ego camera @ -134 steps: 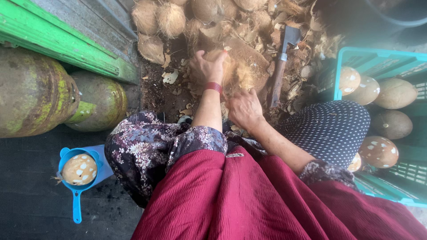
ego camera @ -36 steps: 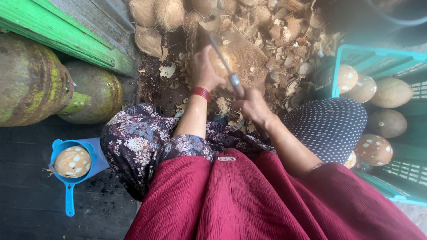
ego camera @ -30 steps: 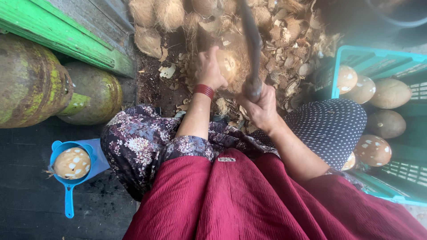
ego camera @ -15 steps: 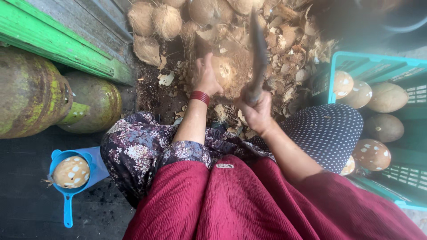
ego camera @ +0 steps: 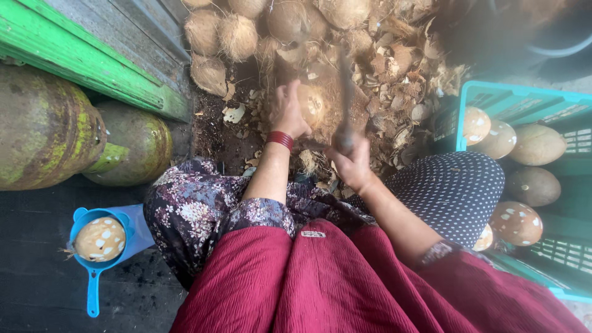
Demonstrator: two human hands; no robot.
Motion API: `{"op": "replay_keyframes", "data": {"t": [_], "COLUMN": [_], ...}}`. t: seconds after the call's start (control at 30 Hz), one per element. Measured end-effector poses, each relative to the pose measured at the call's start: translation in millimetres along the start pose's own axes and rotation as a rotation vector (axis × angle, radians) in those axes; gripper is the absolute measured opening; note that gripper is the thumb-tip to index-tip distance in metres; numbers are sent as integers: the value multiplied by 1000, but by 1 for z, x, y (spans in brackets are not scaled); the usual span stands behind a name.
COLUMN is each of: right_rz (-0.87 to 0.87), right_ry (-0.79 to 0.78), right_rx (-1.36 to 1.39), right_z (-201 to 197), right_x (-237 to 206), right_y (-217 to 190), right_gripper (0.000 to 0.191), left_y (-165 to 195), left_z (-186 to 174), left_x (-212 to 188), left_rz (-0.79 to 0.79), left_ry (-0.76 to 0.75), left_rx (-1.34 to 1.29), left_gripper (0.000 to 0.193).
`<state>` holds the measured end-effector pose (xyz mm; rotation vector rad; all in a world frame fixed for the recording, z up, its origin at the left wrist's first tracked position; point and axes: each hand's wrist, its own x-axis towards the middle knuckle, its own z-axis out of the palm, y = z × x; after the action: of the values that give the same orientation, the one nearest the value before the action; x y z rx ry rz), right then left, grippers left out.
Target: The person sits on the ground and uses a machete to chop the outer husk off coconuts, rotating each coconut to trim it, then places the trimmed coconut into a blue plastic crate beside them. Husk pieces accumulate on the ground around the work area.
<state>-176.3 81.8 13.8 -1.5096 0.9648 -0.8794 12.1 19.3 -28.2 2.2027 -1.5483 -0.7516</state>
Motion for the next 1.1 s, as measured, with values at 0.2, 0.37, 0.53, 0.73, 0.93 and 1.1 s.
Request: {"op": "replay_keyframes", "data": {"t": [0.2,0.37,0.53,0.73,0.93,1.1], "right_rz": [435,-170,258,339,-71,602], "right_ry": [-87,-31,-23,-93,34,-58], "right_rx": [-215,93,-265,-211,-111,-248], "right_z": [1,-12,9,-4,-3,6], "right_x": [-2,-11,-1,-3,-11,4], "right_y": [0,0,24,15,17,25], "right_gripper": [18,23,28,13,9,25], "left_y": [3,2,4,2,5,3], "left_z": [-2,-2,-3,-5,-10,-6], "left_x": [-3,-3,0,-4,-4,-2], "left_rz": [12,-21,-26,20,-6,-6], "left_ry": [-32,-34,-71,-22,-27,-48], "left_rx": [8,-8,-4,8,23,21], "left_gripper": [125,127,115,120,127,125]}}
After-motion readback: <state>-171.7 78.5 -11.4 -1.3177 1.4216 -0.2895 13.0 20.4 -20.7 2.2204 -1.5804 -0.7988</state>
